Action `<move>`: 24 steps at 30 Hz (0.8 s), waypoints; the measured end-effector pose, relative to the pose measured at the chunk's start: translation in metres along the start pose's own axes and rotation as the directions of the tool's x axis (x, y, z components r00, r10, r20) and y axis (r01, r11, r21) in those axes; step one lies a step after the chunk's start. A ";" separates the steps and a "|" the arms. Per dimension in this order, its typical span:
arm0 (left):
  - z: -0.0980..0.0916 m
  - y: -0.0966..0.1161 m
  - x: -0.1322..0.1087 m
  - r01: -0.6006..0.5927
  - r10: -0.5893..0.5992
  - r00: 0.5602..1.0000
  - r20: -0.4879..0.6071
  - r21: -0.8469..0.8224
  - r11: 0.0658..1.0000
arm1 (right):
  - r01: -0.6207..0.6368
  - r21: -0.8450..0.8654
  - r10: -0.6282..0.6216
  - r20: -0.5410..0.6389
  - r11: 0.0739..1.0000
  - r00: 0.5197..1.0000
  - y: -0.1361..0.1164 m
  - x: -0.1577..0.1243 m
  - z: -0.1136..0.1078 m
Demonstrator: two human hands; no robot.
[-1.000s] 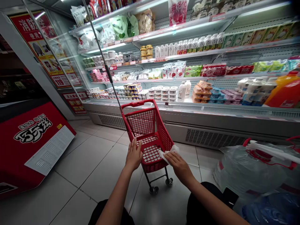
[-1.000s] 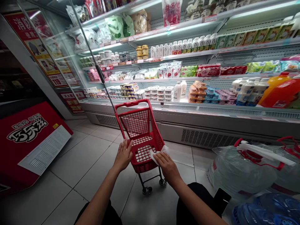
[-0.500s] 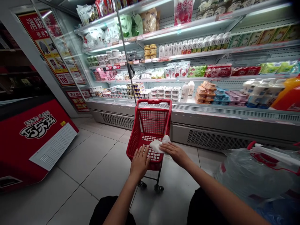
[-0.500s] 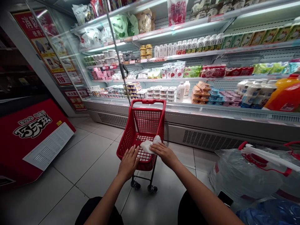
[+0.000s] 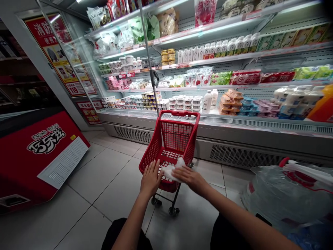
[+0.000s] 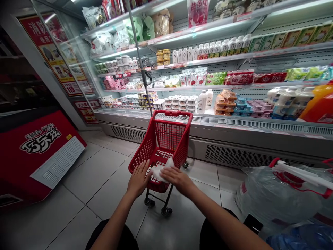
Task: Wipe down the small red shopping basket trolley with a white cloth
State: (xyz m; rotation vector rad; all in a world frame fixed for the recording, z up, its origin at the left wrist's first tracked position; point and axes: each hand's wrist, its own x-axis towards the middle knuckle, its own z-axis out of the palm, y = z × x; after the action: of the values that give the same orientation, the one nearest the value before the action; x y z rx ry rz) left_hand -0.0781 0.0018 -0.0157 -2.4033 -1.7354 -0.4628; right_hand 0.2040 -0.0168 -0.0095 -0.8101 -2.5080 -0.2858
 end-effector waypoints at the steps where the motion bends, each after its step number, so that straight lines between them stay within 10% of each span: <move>1: -0.002 -0.002 0.000 -0.003 0.003 1.000 0.004 -0.002 1.000 | -0.044 -0.023 0.044 -0.008 0.999 0.999 0.016 0.003 -0.002; 5: -0.006 -0.003 -0.001 0.024 -0.024 0.999 0.023 -0.001 1.000 | -0.193 -0.102 0.186 -0.073 0.976 0.980 0.054 0.011 0.000; 13: -0.006 0.060 -0.013 -0.069 0.062 0.996 -0.071 -0.098 0.993 | 0.007 -0.023 -0.009 -0.076 1.000 0.997 -0.031 0.013 0.024; 21: -0.007 0.071 -0.017 -0.063 0.053 0.992 -0.113 -0.082 0.995 | -0.183 -0.075 0.177 -0.083 0.980 0.981 0.062 0.023 0.004; 24: -0.009 0.063 -0.016 -0.091 0.083 0.991 -0.106 -0.082 0.992 | -0.194 -0.069 0.186 -0.105 0.979 0.977 0.054 0.030 0.007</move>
State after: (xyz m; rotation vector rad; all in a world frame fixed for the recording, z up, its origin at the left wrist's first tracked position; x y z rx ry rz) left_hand -0.0249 -0.0358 -0.0080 -2.4547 -1.5926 -0.6503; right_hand 0.2126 0.0436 0.0023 -1.0340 -2.3201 -0.3514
